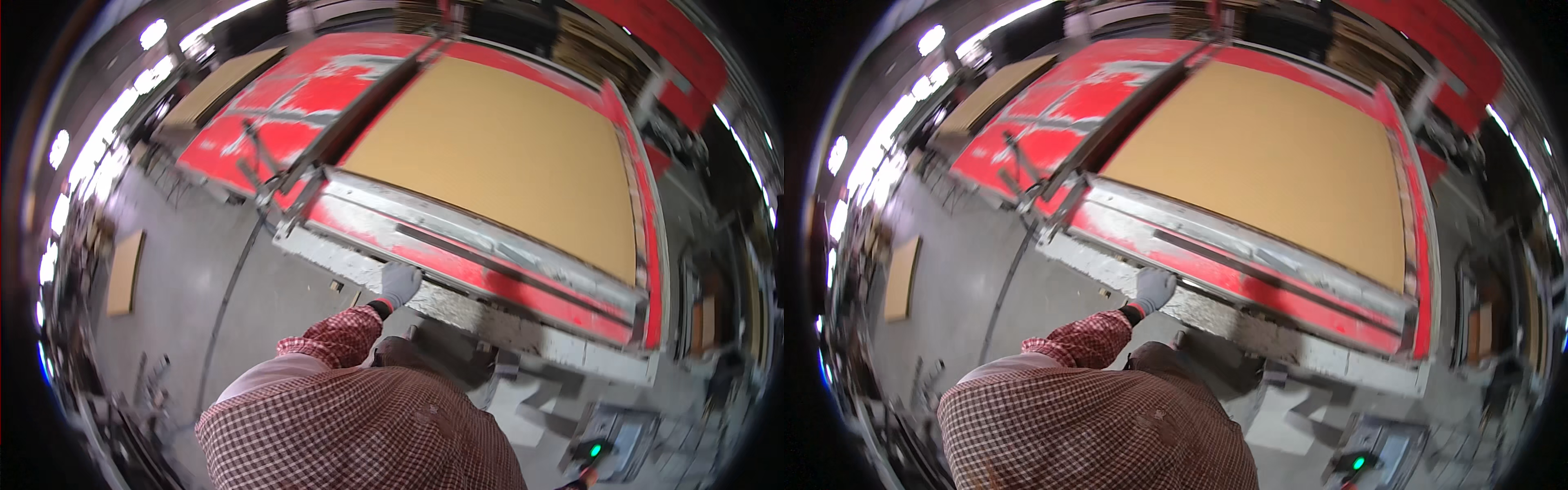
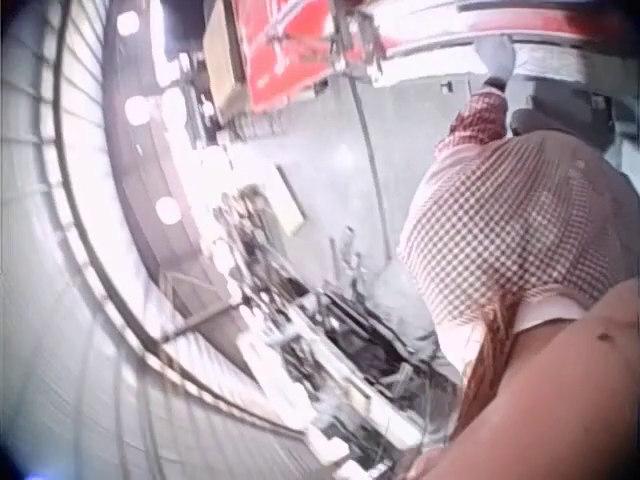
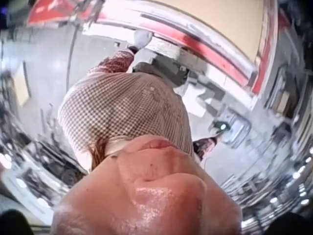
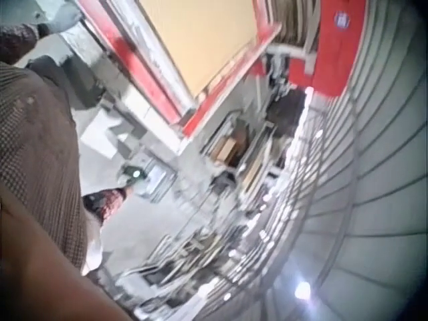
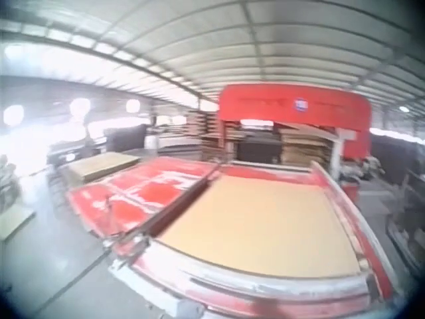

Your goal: Sorting, measuring, and applying quality control labels to cardboard strips at a factory workstation.

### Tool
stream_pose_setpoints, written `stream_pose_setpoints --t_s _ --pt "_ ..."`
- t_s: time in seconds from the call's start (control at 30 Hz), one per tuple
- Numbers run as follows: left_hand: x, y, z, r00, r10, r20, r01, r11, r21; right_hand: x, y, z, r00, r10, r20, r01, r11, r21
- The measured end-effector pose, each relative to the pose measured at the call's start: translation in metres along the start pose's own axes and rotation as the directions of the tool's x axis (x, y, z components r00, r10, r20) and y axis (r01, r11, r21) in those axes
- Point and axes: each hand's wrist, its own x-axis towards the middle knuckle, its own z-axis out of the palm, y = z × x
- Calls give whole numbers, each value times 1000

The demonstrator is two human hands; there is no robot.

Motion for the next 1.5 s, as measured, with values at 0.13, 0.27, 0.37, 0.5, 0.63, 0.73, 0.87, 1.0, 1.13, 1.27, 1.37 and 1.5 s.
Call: stream_pose_setpoints --t_s 0.13,0.27,0.37,0.5,0.63,0.73,0.87,1.0,1.13,1.27,1.37,1.5 --pt "-9 -8 -10 999 -49 -15 47 990 -136 -44 -100 -40 998 -53 -18 55 986 158" --pt "-7 -8 -3 999 34 -3 -34 980 -197 -50 -142 -25 993 -115 9 109 966 235" --pt "-8 -7 -1 999 40 -10 -41 985 -167 -51 -167 -19 988 -149 28 136 955 264" --pt "-10 -7 -2 999 15 -29 -21 982 -186 -53 -185 -15 982 -184 46 163 944 288" --pt "-9 -11 3 994 57 -94 -69 989 -134 -58 -192 -16 975 -217 50 192 933 304" --pt "-8 -9 -3 995 55 -82 -66 988 -137 -59 -193 -16 975 -214 54 189 936 298" --pt "-9 -9 -8 995 61 -76 -72 985 -158 -67 -195 -21 975 -218 49 193 930 312" --pt "-8 -10 -4 995 65 -72 -74 989 -129 -68 -194 -25 974 -224 47 198 928 316" --pt "-6 -9 -2 993 68 -101 -82 986 -145 -68 -197 -29 973 -228 44 202 924 323" --pt "-6 -9 -4 998 52 -41 -58 988 -145 -71 -196 -31 971 -235 43 209 921 328" --pt "-9 -10 -8 997 52 -57 -60 986 -155 -73 -201 -33 969 -244 34 219 918 331" --pt "-9 -8 -5 991 95 -97 -108 984 -145 -82 -189 -41 979 -204 8 190 926 326"
